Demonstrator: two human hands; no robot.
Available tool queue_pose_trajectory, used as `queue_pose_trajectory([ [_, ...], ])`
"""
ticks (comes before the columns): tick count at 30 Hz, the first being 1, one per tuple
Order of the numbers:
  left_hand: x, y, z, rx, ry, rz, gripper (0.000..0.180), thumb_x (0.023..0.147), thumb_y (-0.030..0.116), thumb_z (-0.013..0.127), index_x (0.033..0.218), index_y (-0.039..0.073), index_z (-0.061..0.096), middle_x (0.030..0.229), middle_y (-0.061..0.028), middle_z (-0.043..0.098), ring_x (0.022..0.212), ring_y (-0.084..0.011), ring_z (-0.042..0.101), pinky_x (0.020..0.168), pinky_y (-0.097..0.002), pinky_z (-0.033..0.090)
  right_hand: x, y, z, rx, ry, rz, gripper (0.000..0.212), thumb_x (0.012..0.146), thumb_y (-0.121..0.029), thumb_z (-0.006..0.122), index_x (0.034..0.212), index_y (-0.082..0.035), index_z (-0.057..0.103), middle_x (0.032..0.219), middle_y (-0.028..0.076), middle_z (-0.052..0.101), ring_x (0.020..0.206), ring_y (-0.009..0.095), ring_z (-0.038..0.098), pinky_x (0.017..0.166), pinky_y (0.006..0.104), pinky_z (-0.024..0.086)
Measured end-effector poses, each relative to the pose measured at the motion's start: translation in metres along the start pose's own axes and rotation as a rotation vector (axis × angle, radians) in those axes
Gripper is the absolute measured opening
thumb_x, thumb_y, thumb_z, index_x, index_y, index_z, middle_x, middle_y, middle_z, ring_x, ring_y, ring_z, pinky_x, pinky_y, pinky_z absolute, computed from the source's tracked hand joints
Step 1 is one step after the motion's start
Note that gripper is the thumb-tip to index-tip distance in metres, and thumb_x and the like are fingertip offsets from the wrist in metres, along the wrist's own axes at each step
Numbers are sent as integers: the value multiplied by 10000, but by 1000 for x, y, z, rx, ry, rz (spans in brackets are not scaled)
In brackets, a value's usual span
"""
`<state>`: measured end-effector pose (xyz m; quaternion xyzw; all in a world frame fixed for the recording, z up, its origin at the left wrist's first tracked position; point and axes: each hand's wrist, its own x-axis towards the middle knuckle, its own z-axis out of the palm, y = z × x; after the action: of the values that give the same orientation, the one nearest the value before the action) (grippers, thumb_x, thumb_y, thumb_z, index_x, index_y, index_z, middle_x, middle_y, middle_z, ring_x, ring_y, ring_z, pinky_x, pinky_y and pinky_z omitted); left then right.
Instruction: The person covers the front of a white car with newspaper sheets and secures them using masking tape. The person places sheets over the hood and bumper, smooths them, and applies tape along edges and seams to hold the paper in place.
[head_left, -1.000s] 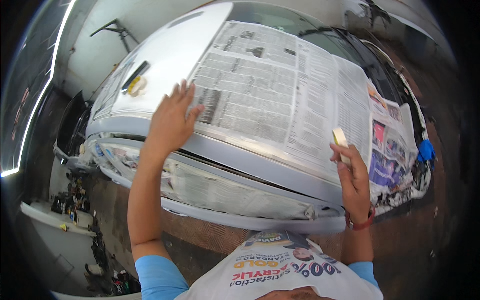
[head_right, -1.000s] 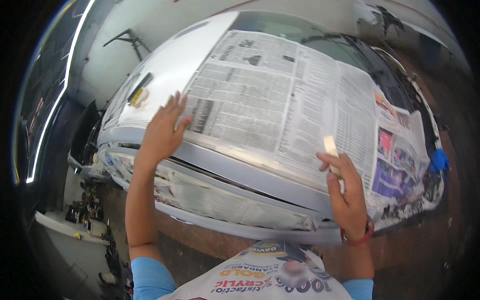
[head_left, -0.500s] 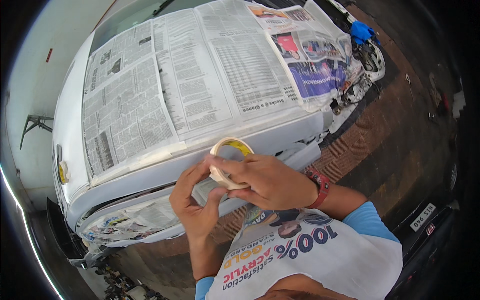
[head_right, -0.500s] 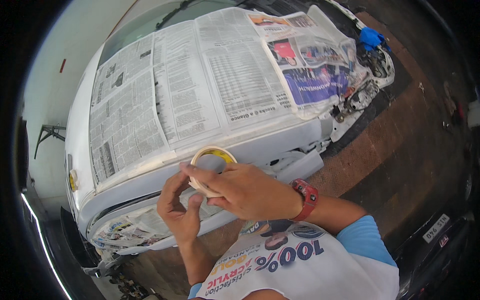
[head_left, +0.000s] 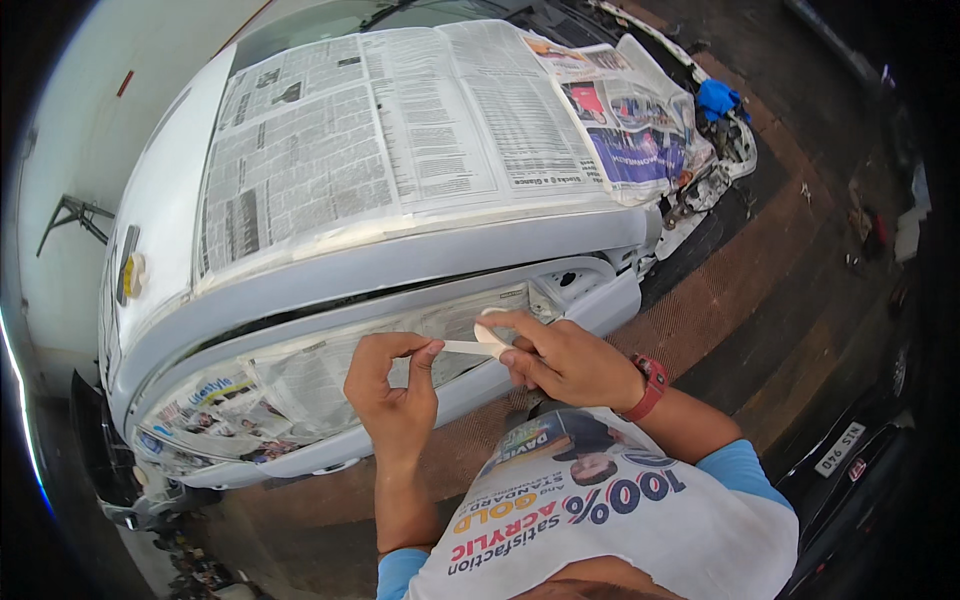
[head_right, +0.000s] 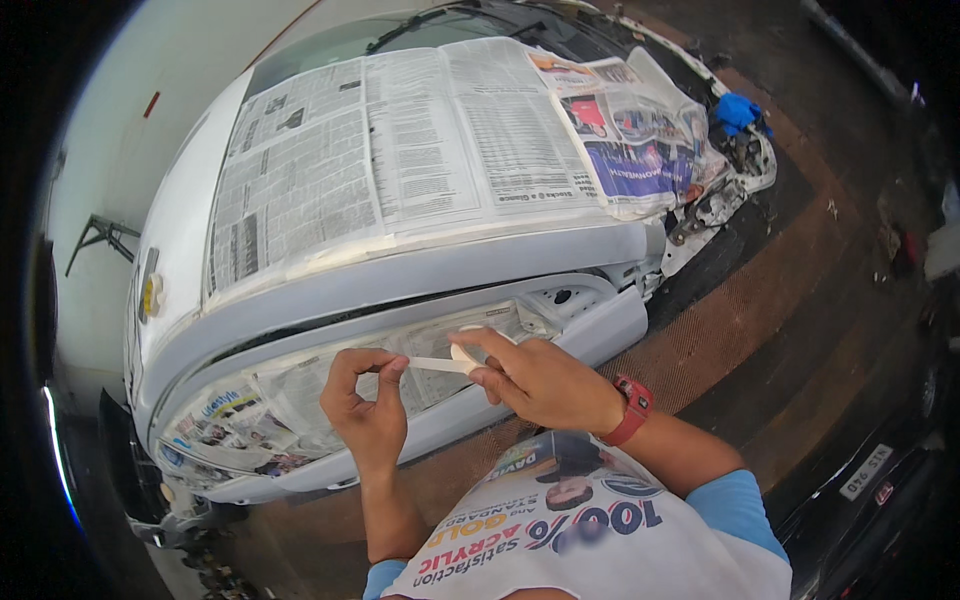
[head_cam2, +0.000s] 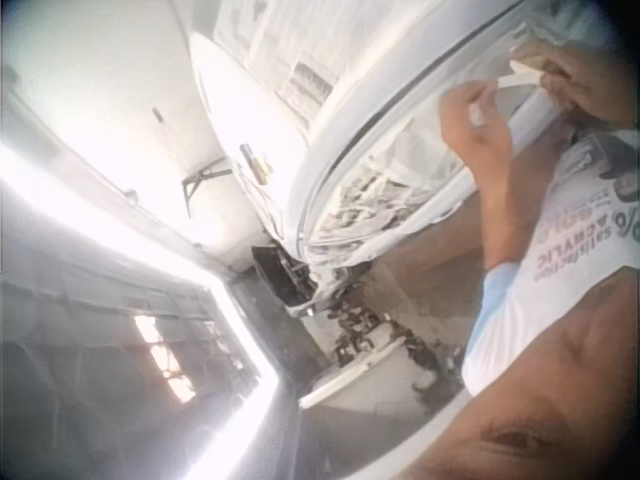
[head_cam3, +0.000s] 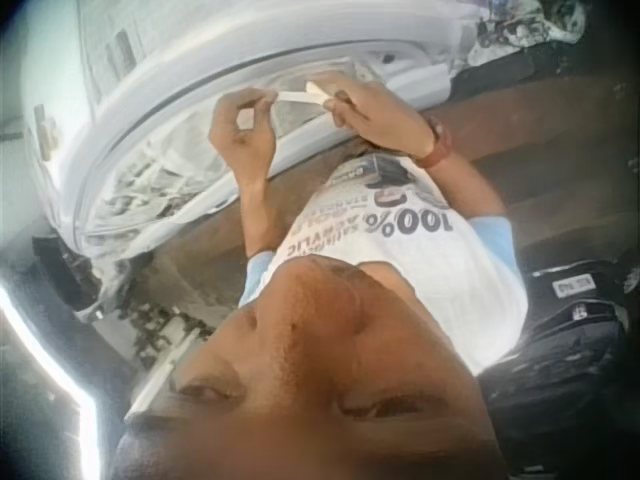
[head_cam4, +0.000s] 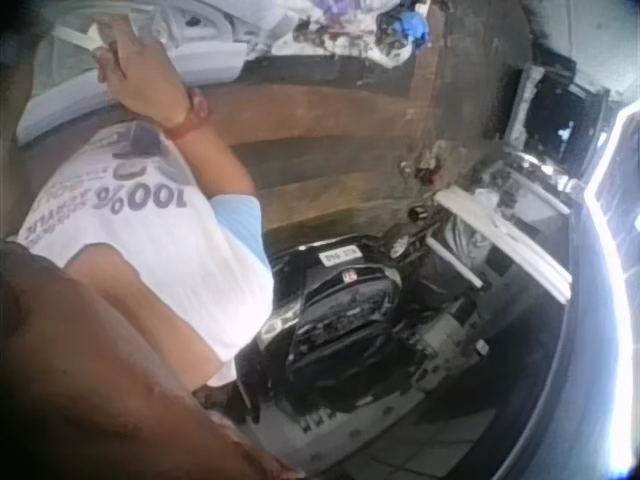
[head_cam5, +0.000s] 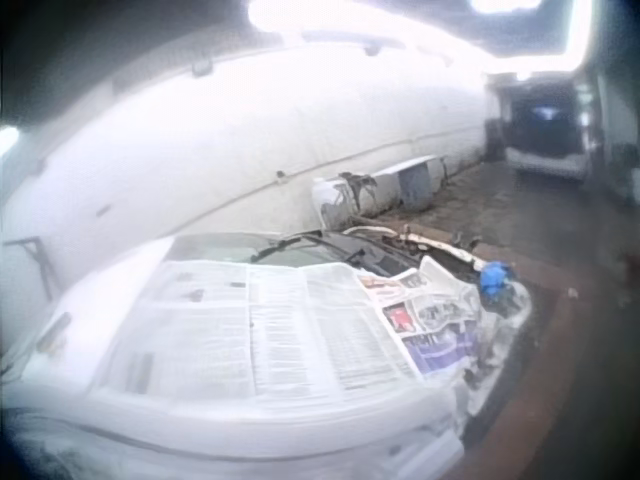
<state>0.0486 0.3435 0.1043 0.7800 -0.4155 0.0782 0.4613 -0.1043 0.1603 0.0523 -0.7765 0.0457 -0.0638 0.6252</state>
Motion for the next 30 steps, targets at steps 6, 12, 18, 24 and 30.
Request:
queue_pose_trajectory([
  [6, -24, -17, -18, -22, 131, -56, 77, 961, 19, 834, 954, 9, 758, 874, -92, 742, 789, -214, 704, 766, -324, 540, -16, -30, 19, -340, -36, -251, 534, 1122, -229, 644, 1627, -108, 521, 752, 90, 722, 663, 318, 736, 672, 432, 564],
  [12, -5, -40, -61, 100, 584, -55, 82, 1016, 58, 816, 971, 23, 758, 909, -32, 746, 858, -145, 684, 821, -300, 545, 6, -20, -53, -542, -42, -9, 435, 1114, -311, 661, 1515, -146, 617, 774, 159, 725, 706, 422, 721, 682, 527, 556],
  [18, 37, -32, -51, 152, 703, -129, 69, 1033, 80, 818, 1059, 34, 773, 934, -22, 769, 837, -108, 686, 828, -286, 560, 84, -46, -170, -885, 43, -251, 184, 1089, -307, 673, 1186, -168, 743, 757, 202, 710, 725, 432, 719, 698, 530, 552],
  [24, 91, -5, 50, 292, 558, -219, 99, 994, 54, 807, 1092, 50, 803, 829, -53, 777, 778, -139, 738, 714, -303, 581, 279, -45, -276, -1050, 228, -373, 250, 1041, -399, 714, 1128, -181, 799, 962, 140, 814, 920, 385, 779, 839, 526, 600],
  [30, 130, -9, 98, 710, 364, -80, 195, 925, 50, 774, 1104, 105, 827, 818, -55, 754, 763, -239, 729, 661, -376, 567, 422, -58, -261, -1190, 139, -479, 219, 962, -331, 799, 1096, -160, 826, 1043, 110, 832, 968, 356, 795, 856, 526, 616],
])
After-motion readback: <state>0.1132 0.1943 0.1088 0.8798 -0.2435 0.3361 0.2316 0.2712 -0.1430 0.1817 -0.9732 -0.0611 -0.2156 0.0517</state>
